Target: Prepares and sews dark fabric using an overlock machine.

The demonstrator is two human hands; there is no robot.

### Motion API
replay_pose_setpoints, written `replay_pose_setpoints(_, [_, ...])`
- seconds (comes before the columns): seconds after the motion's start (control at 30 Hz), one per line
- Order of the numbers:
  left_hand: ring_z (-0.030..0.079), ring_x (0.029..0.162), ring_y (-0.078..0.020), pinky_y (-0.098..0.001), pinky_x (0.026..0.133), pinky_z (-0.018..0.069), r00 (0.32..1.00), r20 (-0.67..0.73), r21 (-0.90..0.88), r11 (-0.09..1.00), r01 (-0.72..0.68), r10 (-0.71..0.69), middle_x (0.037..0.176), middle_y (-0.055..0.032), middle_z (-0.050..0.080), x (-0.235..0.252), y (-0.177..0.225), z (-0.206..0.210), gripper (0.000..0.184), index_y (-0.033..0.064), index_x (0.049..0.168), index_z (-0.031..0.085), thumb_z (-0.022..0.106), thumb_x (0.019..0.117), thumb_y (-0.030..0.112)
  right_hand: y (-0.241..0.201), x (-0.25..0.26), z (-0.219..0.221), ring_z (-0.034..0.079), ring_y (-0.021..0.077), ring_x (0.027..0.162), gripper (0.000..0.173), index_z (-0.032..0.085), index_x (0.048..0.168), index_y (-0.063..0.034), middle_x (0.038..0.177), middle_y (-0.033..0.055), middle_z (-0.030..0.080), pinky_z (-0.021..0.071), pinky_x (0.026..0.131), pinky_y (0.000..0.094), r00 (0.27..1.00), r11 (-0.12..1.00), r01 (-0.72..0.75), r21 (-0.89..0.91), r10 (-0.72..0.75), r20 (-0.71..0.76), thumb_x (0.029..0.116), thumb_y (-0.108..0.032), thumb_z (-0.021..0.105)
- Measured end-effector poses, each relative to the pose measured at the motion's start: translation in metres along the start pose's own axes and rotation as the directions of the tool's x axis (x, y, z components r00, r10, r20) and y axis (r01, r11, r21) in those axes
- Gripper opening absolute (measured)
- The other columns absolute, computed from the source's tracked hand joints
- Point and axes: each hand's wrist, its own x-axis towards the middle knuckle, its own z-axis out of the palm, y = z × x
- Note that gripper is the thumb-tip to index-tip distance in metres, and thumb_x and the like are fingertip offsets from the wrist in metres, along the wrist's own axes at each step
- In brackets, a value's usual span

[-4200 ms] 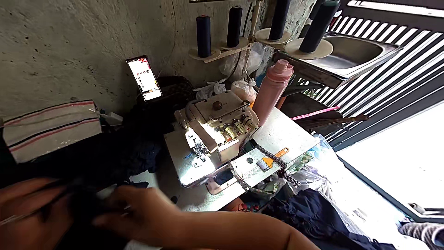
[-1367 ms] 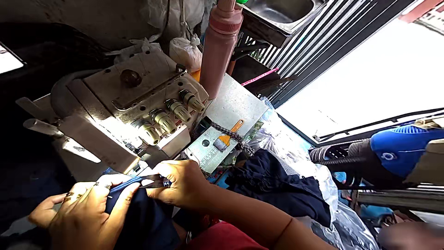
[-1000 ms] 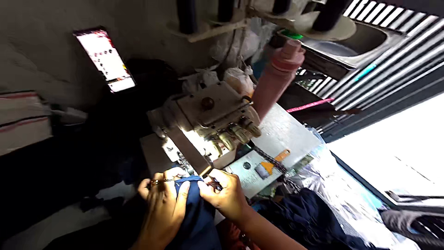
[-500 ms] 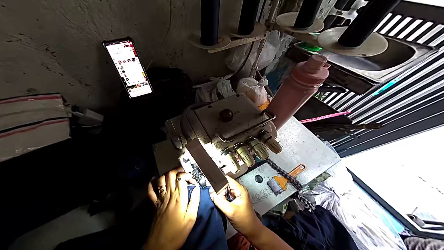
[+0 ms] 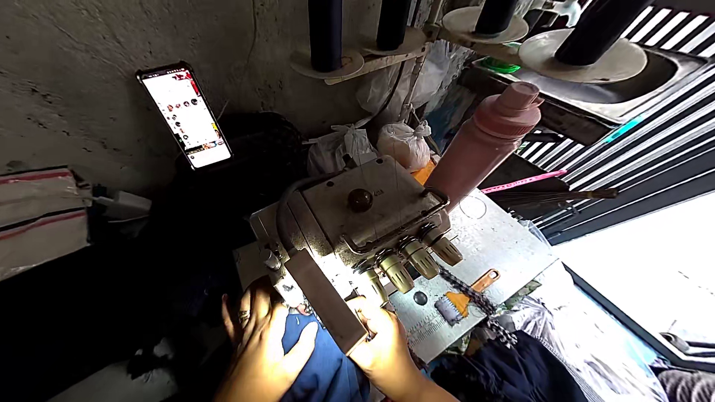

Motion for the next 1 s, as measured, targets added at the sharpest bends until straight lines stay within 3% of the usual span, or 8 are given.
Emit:
replay_pose_setpoints(0.17, [0.044,0.14,-0.0497,-0.0807,0.109,0.0097,1.0,0.017,-0.034,0.999,0.017,-0.017,0.134,-0.0247,0.063,0.011,-0.006,0.002,0.06,0.0061,0.114,0.073,0.053,0.0878,0.057,-0.003,0.002,0.003,0.067,-0.0047,0.078,0.03,0.065,0.105,0.0044,0.083,-0.0005,0.072,0.0556,0.074,0.0132,0.997,0.997,-0.067,-0.035,0.066,-0.028,0.0818,-0.012,0.073])
replay_pose_setpoints(0.3, [0.035,0.146,-0.0493,-0.0802,0.109,0.0084,0.996,0.072,-0.053,0.998,0.047,-0.043,0.143,-0.0259,0.056,0.011,-0.008,-0.001,0.073,0.005,0.123,0.07,0.057,0.0808,0.063,-0.002,0.001,0.0,0.059,-0.005,0.071,0.026,0.064,0.1,-0.001,0.079,-0.003,0.064,0.0495,0.065,0.0123,0.997,0.994,-0.078,-0.076,0.08,0.023,0.0813,-0.018,0.071])
replay_pose_setpoints(0.47, [0.036,0.145,-0.0497,-0.0796,0.11,0.0092,0.995,0.072,-0.018,0.997,0.07,-0.069,0.144,-0.0264,0.055,0.014,-0.006,0.001,0.08,0.0036,0.124,0.07,0.057,0.0753,0.066,-0.001,0.002,-0.001,0.054,-0.0064,0.066,0.021,0.06,0.095,-0.0057,0.074,-0.0066,0.058,0.0453,0.061,0.0105,0.996,0.996,-0.084,-0.042,0.086,0.034,0.0811,-0.017,0.072])
replay_pose_setpoints(1.0, [0.036,0.146,-0.047,-0.0775,0.111,0.0087,0.991,0.085,-0.027,0.994,0.105,-0.102,0.145,-0.0288,0.052,0.021,-0.008,-0.001,0.087,-0.0047,0.127,0.065,0.059,0.0749,0.064,-0.001,0.005,0.007,0.06,-0.0035,0.073,0.023,0.063,0.1,-0.001,0.078,-0.0024,0.062,0.0497,0.068,0.0133,0.998,0.996,-0.068,-0.065,0.067,-0.021,0.0833,-0.014,0.071])
